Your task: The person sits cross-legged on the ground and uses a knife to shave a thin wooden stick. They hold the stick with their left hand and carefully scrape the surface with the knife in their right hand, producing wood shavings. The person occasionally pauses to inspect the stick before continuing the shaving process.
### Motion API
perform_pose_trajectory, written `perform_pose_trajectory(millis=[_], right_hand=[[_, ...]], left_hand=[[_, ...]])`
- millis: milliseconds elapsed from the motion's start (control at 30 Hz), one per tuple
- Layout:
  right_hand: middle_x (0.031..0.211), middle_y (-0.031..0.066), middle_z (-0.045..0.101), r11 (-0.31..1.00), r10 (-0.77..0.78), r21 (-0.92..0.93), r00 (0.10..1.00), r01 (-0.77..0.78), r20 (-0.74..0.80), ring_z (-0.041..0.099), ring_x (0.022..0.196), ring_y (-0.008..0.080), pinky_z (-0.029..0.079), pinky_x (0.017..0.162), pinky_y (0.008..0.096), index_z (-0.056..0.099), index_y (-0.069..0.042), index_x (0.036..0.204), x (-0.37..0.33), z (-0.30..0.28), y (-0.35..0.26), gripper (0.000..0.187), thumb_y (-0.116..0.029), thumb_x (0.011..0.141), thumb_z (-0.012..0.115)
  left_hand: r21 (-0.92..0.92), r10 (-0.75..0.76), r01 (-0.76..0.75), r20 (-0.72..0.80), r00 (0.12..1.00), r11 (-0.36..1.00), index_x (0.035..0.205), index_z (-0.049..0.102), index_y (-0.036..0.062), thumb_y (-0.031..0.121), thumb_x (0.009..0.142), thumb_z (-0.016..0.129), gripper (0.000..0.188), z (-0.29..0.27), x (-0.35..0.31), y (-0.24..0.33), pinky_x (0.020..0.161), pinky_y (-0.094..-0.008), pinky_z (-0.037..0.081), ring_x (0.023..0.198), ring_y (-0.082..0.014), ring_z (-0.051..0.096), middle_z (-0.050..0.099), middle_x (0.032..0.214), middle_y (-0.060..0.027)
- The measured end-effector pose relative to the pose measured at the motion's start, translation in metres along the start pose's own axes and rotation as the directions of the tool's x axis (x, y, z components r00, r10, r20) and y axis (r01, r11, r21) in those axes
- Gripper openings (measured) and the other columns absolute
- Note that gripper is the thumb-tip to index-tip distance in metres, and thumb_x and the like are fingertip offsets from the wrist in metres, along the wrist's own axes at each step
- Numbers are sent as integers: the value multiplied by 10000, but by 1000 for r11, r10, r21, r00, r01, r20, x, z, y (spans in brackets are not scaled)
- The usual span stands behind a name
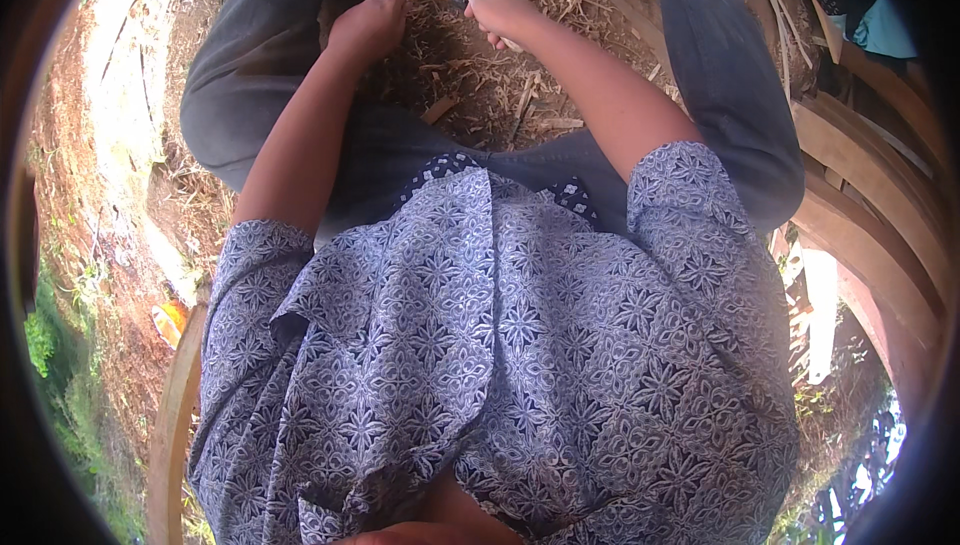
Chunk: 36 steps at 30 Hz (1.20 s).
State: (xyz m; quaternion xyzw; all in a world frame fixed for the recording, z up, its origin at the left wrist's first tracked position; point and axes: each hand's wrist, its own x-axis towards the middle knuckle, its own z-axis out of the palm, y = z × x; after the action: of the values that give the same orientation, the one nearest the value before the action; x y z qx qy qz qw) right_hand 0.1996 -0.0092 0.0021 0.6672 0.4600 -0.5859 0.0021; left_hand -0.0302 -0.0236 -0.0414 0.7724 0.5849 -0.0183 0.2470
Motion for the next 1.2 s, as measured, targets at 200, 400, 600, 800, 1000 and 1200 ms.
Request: perform_pose_trajectory(millis=[200,400,600,800,1000,1200], right_hand=[[670,-15,434,999,12,-35,1000,-13,-27,429,495,109,397,442,299,542,-73,1004,-4,0,0,432,-459,1081,364],[664,-15,426,997,-6,-76,1000,6,-10,426,496,106,400,450,300,530,-75,1005,-4,-7,5,426,-459,1081,361],[664,-14,430,993,-11,-120,1000,10,-10,426,494,114,403,462,310,527,-77,1007,-10,-10,1,427,-456,1081,346],[659,31,476,973,-6,-231,1000,4,-7,474,492,147,450,480,339,539,-52,1003,-12,-17,-1,462,-444,1086,309],[654,145,600,865,-99,-498,994,65,-41,639,534,256,588,582,419,596,17,971,-5,-12,-2,578,-399,1096,215],[802,233,683,836,-127,-545,989,63,-80,700,693,390,596,769,500,641,45,961,-8,-6,-3,645,-394,1096,189]], left_hand=[[-45,35,-40,-115,993,998,1079,604,128,329,1028,497,233,12,0,4,649,-564,566,742,-435,704,715,788,-210],[-43,-3,3,0,1000,999,1146,644,113,236,985,468,268,-3,-1,18,745,-519,591,876,-398,737,752,953,-198],[-56,-3,3,-8,1000,998,1131,660,111,255,1002,460,278,-4,-2,23,758,-521,588,880,-397,736,753,959,-192],[-64,-7,7,1,1000,998,1112,663,98,255,1005,462,276,-11,-3,32,780,-519,585,906,-396,734,752,978,-195],[-60,-5,4,-13,1000,998,1057,617,94,299,1026,460,260,4,2,24,740,-549,568,856,-439,710,731,894,-226],[-5,-39,40,134,990,999,1130,686,71,155,943,491,283,-32,-1,42,816,-513,591,1017,-383,727,745,1102,-185]])
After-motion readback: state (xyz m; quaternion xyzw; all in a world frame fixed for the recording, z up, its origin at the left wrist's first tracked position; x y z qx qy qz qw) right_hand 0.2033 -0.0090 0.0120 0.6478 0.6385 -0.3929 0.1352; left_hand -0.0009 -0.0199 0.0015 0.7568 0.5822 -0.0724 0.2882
